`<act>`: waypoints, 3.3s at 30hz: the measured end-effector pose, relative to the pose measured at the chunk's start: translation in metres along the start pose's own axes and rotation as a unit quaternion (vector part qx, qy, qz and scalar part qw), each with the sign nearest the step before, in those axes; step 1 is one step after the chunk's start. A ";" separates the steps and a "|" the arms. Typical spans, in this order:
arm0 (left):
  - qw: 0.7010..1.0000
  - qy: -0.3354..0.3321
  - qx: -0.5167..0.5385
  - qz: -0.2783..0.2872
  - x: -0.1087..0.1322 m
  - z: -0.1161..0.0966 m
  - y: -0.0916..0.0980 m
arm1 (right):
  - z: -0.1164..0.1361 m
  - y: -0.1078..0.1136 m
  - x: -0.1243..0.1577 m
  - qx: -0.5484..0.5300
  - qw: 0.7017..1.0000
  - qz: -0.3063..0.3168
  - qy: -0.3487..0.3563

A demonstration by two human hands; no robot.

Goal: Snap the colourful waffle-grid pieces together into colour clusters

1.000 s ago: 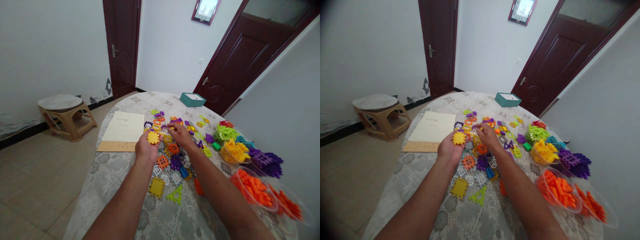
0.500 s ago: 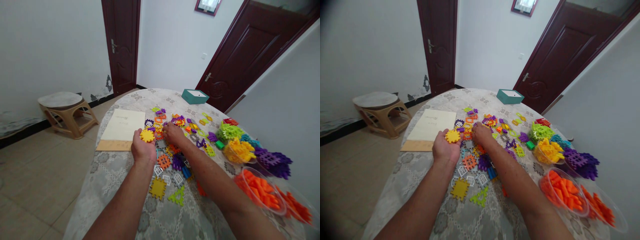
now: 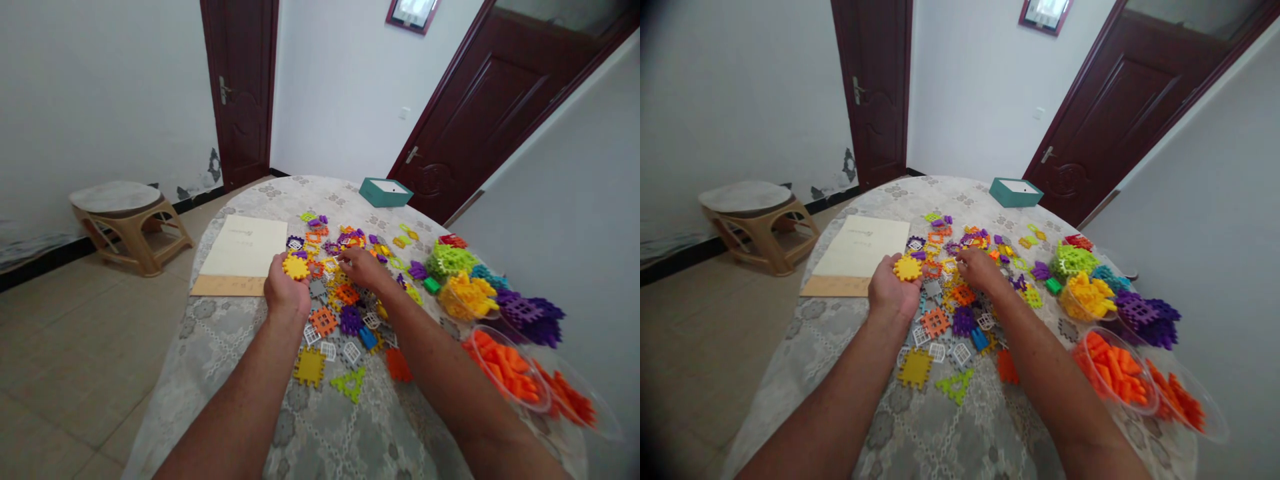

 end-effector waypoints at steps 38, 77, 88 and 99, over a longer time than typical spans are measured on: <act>0.986 0.017 -0.064 0.152 0.006 0.014 -0.018 | 0.001 0.051 0.036 -0.220 0.942 -0.252 -0.012; 0.985 0.057 -0.073 0.145 0.020 0.016 -0.019 | -0.051 0.037 0.054 -0.589 0.767 -0.186 -0.172; 0.980 0.026 -0.104 0.167 0.012 0.018 -0.019 | 0.044 0.011 0.034 -0.383 0.916 -0.112 -0.035; 0.984 0.013 -0.111 0.135 0.009 0.014 -0.014 | -0.050 0.003 -0.017 0.059 0.991 -0.049 -0.109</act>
Point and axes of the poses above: each hand's wrist, its own x-axis away from the middle knuckle, its own y-axis out of the back of the hand, z = x × y, the point moved 9 cm from there along -x, towards the middle knuckle, and after that the axes turned 9 degrees about -x, right-handed, at the moved point
